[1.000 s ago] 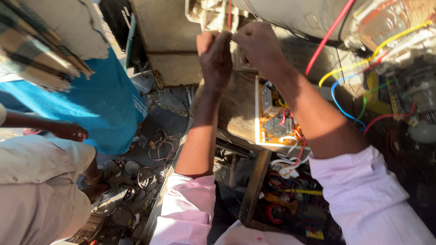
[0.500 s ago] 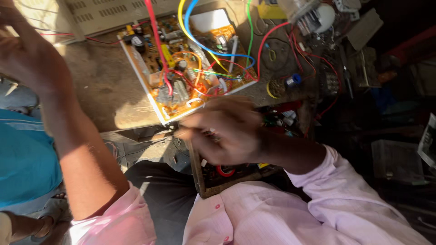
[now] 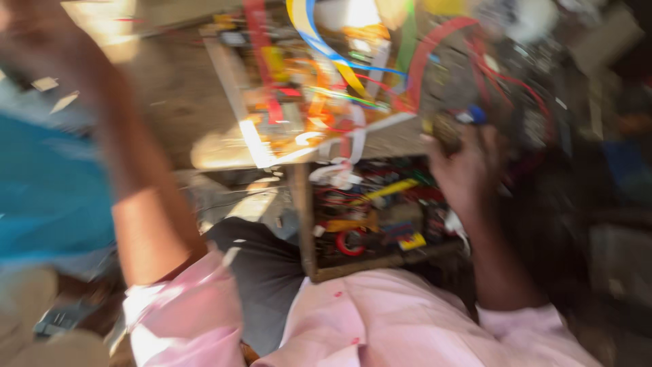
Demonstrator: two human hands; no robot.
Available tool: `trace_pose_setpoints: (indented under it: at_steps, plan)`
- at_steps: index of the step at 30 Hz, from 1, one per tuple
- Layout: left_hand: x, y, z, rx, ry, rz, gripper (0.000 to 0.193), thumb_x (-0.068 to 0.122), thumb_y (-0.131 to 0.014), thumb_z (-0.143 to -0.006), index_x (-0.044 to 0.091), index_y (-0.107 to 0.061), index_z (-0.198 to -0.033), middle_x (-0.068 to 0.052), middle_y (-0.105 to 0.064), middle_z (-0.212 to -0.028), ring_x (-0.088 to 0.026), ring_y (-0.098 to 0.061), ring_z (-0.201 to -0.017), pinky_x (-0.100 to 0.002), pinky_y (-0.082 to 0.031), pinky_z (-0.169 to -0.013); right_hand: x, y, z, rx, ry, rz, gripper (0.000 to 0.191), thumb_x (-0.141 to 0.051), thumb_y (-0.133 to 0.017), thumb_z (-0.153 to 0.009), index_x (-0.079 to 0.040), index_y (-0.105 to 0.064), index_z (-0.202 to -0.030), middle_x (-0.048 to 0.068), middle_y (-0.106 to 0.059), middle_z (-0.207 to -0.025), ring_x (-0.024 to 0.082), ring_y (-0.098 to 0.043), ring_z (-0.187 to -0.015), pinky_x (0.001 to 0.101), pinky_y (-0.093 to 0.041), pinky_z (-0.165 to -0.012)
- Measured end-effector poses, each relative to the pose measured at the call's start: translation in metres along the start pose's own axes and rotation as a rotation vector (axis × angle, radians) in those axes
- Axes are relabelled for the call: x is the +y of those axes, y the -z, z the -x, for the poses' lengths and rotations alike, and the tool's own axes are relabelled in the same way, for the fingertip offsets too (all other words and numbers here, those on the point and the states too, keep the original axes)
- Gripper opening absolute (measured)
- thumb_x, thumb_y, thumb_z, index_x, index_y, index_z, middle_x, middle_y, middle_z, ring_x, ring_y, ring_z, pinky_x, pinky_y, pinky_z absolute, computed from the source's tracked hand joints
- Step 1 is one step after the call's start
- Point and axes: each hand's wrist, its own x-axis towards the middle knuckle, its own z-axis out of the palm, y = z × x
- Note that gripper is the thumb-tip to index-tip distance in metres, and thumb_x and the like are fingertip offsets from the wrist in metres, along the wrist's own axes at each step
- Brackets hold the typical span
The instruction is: The person repairs an electronic device by twisting wires together, using pliers to crimp connections, and wrapping them with red electrical tape. They also handle a circuit board and a small white component, securing connections with tape.
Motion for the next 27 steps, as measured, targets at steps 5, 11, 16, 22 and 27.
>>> trace_pose_setpoints:
  at_steps: [5,11,16,22,27]
  plan:
    - [-0.001,-0.024,0.016,0.149,0.093,-0.007,0.026,0.010,-0.077,-0.100,-0.002,-0.056,-0.088,-0.008,-0.051,-0.073,-0.020,-0.050,-0.067,-0.036,-0.036,-0.061,0.030,-0.011,-0.002,-0.065,-0.025,-0.126,0.035,-0.030,-0.090,-0.093,-0.004,-0.068,-0.100,0.020,-0.065,-0.101,0.040,-0.063,-0.101,0.0522,-0.052,-0.091]
    - [0.052,-0.020,0.020,0.013,0.265,0.862,0.012,0.011,-0.068,-0.097,0.000,-0.070,-0.099,-0.001,-0.063,-0.081,-0.006,-0.060,-0.066,-0.025,-0.053,-0.048,0.064,0.025,-0.032,-0.560,-0.221,-1.223,0.056,0.005,-0.069,-0.088,0.009,-0.051,-0.141,0.021,-0.067,-0.120,0.023,-0.069,-0.098,0.0370,-0.058,-0.081]
    - [0.074,-0.016,0.012,0.027,0.147,0.899,0.014,0.010,-0.066,-0.104,0.002,-0.072,-0.114,0.000,-0.069,-0.096,-0.005,-0.061,-0.084,-0.022,-0.051,-0.071,-0.016,0.074,-0.071,-0.674,0.136,-1.606,0.071,0.013,-0.068,-0.080,0.012,-0.046,-0.147,0.027,-0.069,-0.121,0.027,-0.075,-0.090,0.0392,-0.063,-0.079]
    - [0.072,-0.021,0.017,0.043,0.125,0.913,0.013,0.010,-0.065,-0.106,0.007,-0.071,-0.118,-0.001,-0.069,-0.115,-0.009,-0.064,-0.104,-0.026,-0.053,-0.087,-0.182,0.076,-0.150,-0.044,0.613,-0.916,0.064,0.001,-0.085,-0.084,0.002,-0.057,-0.141,0.014,-0.068,-0.110,0.016,-0.062,-0.092,0.0290,-0.054,-0.082]
    - [0.079,-0.019,0.016,-0.156,0.247,1.167,0.014,0.011,-0.058,-0.110,0.009,-0.067,-0.120,-0.002,-0.077,-0.111,-0.009,-0.070,-0.097,-0.026,-0.054,-0.081,-0.266,0.055,-0.213,-0.102,0.550,-1.061,0.056,0.005,-0.073,-0.092,0.001,-0.055,-0.145,0.014,-0.069,-0.124,0.017,-0.073,-0.103,0.0281,-0.061,-0.088]
